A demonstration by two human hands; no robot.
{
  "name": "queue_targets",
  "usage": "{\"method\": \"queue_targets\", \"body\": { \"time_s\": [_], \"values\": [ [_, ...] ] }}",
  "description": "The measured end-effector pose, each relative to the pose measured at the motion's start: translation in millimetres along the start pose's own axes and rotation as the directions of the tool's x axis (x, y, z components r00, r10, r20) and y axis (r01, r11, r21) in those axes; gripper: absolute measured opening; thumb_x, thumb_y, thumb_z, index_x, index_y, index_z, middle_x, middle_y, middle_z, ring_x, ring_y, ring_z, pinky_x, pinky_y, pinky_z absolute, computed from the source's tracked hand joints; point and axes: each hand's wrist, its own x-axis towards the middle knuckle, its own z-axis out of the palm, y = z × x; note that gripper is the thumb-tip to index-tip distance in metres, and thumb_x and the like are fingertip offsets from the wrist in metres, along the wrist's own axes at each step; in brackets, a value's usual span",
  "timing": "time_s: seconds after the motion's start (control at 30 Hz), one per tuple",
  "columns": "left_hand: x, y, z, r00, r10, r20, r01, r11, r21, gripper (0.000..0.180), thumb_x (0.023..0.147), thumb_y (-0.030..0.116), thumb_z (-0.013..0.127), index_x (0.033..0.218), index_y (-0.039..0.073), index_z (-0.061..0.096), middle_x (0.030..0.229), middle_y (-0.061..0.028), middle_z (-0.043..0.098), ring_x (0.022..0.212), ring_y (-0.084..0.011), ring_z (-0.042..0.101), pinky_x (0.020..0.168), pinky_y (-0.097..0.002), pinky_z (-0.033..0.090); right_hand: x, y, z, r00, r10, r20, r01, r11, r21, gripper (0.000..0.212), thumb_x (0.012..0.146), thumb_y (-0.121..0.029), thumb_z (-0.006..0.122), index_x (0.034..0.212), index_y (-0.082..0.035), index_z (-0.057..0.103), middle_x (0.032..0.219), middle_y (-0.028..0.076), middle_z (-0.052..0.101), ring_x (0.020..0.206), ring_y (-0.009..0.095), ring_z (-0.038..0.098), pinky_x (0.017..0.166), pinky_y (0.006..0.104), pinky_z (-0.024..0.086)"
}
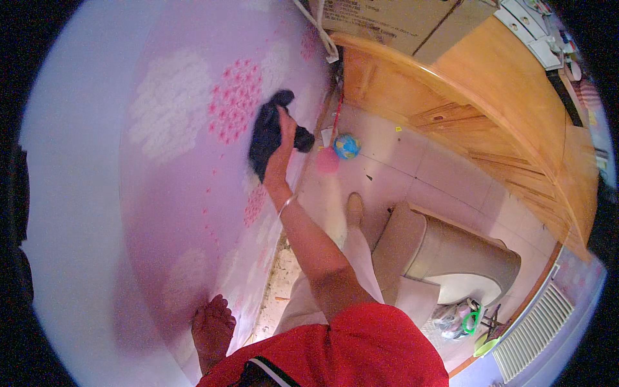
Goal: The person wipes a wooden door and a patterned wall with a dark cloth. They then move to a wooden dresser, wiping the surface and a wall-mounted pipe while temporarily moving a flower arrangement aside to clean underneath.
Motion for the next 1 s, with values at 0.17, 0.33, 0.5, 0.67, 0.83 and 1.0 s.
{"method": "queue_targets", "body": {
  "time_s": [0.17, 0.33, 0.5, 0.67, 0.83, 1.0],
  "values": [
    [3, 3, -4, 0.999, 0.037, 0.015, -0.037, 0.999, 0.006, 0.042, 0.099, 0.031, 0.051, 0.129, 0.002, 0.057, 0.119, -0.0165, 0.066, 0.101, -0.0277, 0.065, 0.085, -0.0398, 0.052, 34, 45, -8, 0.978, 0.165, -0.127, -0.146, 0.978, 0.15, 0.036, 0.101, -0.019, 0.043, 0.13, -0.001, 0.056, 0.13, 0.01, 0.056, 0.121, 0.023, 0.051, 0.111, 0.0328, 0.033],
    [1, -1, 8, 0.995, 0.099, -0.015, -0.099, 0.994, -0.041, 0.034, 0.097, 0.026, 0.054, 0.124, 0.006, 0.062, 0.118, -0.017, 0.066, 0.101, -0.0279, 0.065, 0.086, -0.0428, 0.054, 24, -90, 38, 0.924, -0.279, 0.263, 0.35, 0.894, -0.281, 0.043, 0.099, -0.017, 0.039, 0.136, 0.0, 0.052, 0.138, 0.011, 0.052, 0.134, 0.024, 0.042, 0.119, 0.0376, 0.019],
    [2, -2, 25, 0.985, 0.118, -0.126, -0.12, 0.993, -0.003, 0.043, 0.093, 0.014, 0.059, 0.134, 0.004, 0.051, 0.094, -0.0108, 0.056, 0.085, -0.0221, 0.059, 0.076, -0.0384, 0.057, 73, -9, 21, 0.941, -0.301, 0.152, 0.328, 0.923, -0.203, 0.044, 0.096, -0.016, 0.042, 0.138, -0.006, 0.053, 0.135, 0.014, 0.052, 0.132, 0.03, 0.04, 0.116, 0.0375, 0.022],
    [9, 8, 43, 0.989, 0.106, -0.107, -0.113, 0.992, -0.059, 0.042, 0.092, 0.012, 0.06, 0.132, 0.004, 0.054, 0.106, -0.0125, 0.064, 0.102, -0.0253, 0.061, 0.081, -0.0384, 0.057, 111, 221, -96, 0.84, 0.518, -0.158, -0.372, 0.764, 0.527, 0.04, 0.102, -0.036, 0.043, 0.128, -0.01, 0.061, 0.125, 0.009, 0.059, 0.121, 0.021, 0.052, 0.109, 0.0352, 0.036],
    [7, 7, 44, 0.985, 0.084, -0.153, -0.097, 0.992, -0.08, 0.036, 0.09, 0.009, 0.062, 0.125, 0.002, 0.059, 0.112, -0.0114, 0.065, 0.106, -0.0272, 0.061, 0.082, -0.038, 0.054, 2, 285, -141, 0.554, 0.831, -0.051, -0.63, 0.458, 0.627, 0.038, 0.103, -0.035, 0.043, 0.125, -0.011, 0.062, 0.115, 0.004, 0.064, 0.104, 0.018, 0.058, 0.094, 0.0331, 0.045],
    [11, 16, 42, 0.987, 0.01, -0.157, -0.019, 0.998, -0.054, 0.035, 0.092, 0.008, 0.062, 0.125, -0.001, 0.056, 0.109, -0.0148, 0.063, 0.096, -0.0249, 0.06, 0.079, -0.0335, 0.052, 86, 236, -102, 0.831, 0.555, -0.027, -0.452, 0.703, 0.55, 0.035, 0.103, -0.026, 0.042, 0.129, -0.009, 0.057, 0.117, 0.004, 0.062, 0.102, 0.017, 0.058, 0.093, 0.0308, 0.047]
  ]
}}
